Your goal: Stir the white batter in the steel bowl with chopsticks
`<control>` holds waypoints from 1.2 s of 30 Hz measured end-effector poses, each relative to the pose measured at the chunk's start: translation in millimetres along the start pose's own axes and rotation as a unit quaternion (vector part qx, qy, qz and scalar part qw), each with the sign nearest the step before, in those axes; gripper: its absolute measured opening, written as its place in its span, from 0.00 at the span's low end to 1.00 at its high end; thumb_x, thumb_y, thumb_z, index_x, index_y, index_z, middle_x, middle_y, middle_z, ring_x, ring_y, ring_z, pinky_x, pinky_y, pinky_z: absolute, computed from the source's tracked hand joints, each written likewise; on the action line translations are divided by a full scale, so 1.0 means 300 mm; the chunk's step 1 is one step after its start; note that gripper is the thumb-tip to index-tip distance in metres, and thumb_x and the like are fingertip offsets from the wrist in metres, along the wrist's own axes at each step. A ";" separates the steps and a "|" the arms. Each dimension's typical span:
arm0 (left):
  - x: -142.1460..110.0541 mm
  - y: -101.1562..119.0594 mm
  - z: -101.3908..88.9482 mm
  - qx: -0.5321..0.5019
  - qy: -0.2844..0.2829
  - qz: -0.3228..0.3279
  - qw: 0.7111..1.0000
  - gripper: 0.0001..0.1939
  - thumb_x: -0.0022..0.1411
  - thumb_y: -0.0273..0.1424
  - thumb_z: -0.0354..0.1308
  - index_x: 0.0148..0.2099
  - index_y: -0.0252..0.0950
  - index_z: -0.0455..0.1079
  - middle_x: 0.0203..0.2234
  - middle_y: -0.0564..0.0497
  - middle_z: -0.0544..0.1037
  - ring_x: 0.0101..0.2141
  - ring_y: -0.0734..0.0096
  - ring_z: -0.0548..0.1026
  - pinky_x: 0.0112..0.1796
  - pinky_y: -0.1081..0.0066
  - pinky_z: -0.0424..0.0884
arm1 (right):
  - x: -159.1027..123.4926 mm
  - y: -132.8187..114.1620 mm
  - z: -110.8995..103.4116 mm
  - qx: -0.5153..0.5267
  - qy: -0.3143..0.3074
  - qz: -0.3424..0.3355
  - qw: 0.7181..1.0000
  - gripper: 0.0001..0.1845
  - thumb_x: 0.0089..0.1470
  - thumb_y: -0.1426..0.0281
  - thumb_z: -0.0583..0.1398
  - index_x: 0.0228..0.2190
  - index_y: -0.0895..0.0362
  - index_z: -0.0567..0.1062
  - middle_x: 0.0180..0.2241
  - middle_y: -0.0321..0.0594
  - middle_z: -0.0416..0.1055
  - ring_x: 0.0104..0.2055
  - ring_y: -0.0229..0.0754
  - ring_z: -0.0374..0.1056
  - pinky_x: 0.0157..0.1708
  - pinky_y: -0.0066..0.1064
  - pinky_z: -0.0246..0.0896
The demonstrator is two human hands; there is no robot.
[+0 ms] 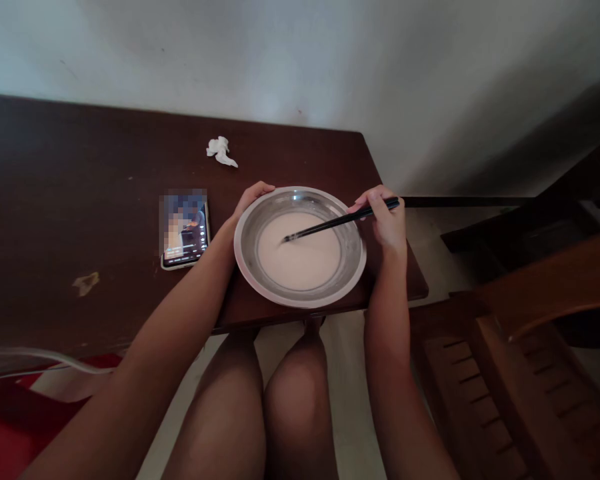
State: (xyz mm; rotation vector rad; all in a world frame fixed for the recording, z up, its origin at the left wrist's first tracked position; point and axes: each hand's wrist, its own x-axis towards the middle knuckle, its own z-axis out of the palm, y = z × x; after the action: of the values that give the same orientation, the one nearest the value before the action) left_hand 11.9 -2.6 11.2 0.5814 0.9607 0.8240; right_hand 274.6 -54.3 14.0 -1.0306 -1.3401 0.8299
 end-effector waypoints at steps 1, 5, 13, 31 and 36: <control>0.001 0.000 -0.001 0.003 0.003 0.001 1.000 0.16 0.65 0.32 0.49 0.24 0.39 0.69 0.14 0.53 0.73 0.17 0.69 0.69 0.24 0.72 0.69 | 0.001 0.001 0.000 -0.005 0.019 -0.004 1.000 0.23 0.55 0.46 0.64 0.24 0.52 0.76 0.18 0.31 0.73 0.21 0.34 0.68 0.23 0.28 0.62; 0.005 -0.001 -0.005 0.010 0.005 0.000 1.000 0.14 0.63 0.32 0.50 0.25 0.40 0.69 0.15 0.53 0.74 0.18 0.68 0.69 0.25 0.71 0.70 | 0.000 0.002 -0.003 -0.020 0.013 0.014 1.000 0.25 0.56 0.44 0.62 0.22 0.52 0.74 0.16 0.30 0.71 0.19 0.34 0.66 0.21 0.28 0.59; -0.007 0.002 0.002 -0.004 -0.001 -0.009 1.000 0.18 0.66 0.32 0.48 0.24 0.38 0.68 0.14 0.51 0.73 0.16 0.72 0.69 0.24 0.72 0.69 | 0.002 0.001 -0.004 -0.016 0.045 -0.001 0.999 0.25 0.55 0.44 0.62 0.22 0.52 0.75 0.17 0.31 0.71 0.20 0.35 0.68 0.21 0.28 0.59; 0.012 -0.006 -0.012 0.018 0.001 0.017 1.000 0.11 0.61 0.33 0.52 0.27 0.40 0.69 0.16 0.53 0.74 0.18 0.69 0.70 0.26 0.71 0.70 | -0.004 -0.003 -0.002 -0.014 -0.030 0.009 0.999 0.23 0.54 0.45 0.64 0.25 0.51 0.76 0.18 0.30 0.73 0.21 0.35 0.69 0.24 0.29 0.64; 0.019 -0.007 -0.018 0.026 0.012 0.012 1.000 0.09 0.60 0.33 0.53 0.30 0.39 0.71 0.16 0.53 0.73 0.20 0.67 0.71 0.27 0.70 0.71 | 0.004 0.002 -0.007 -0.027 0.047 0.000 0.999 0.26 0.56 0.44 0.61 0.22 0.52 0.73 0.17 0.31 0.70 0.20 0.34 0.67 0.20 0.28 0.58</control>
State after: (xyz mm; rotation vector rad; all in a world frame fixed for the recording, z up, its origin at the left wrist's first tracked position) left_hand 9.7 1.3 4.5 0.6292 1.0005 0.8304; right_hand 276.7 -53.2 14.0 -1.0984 -1.2889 0.7393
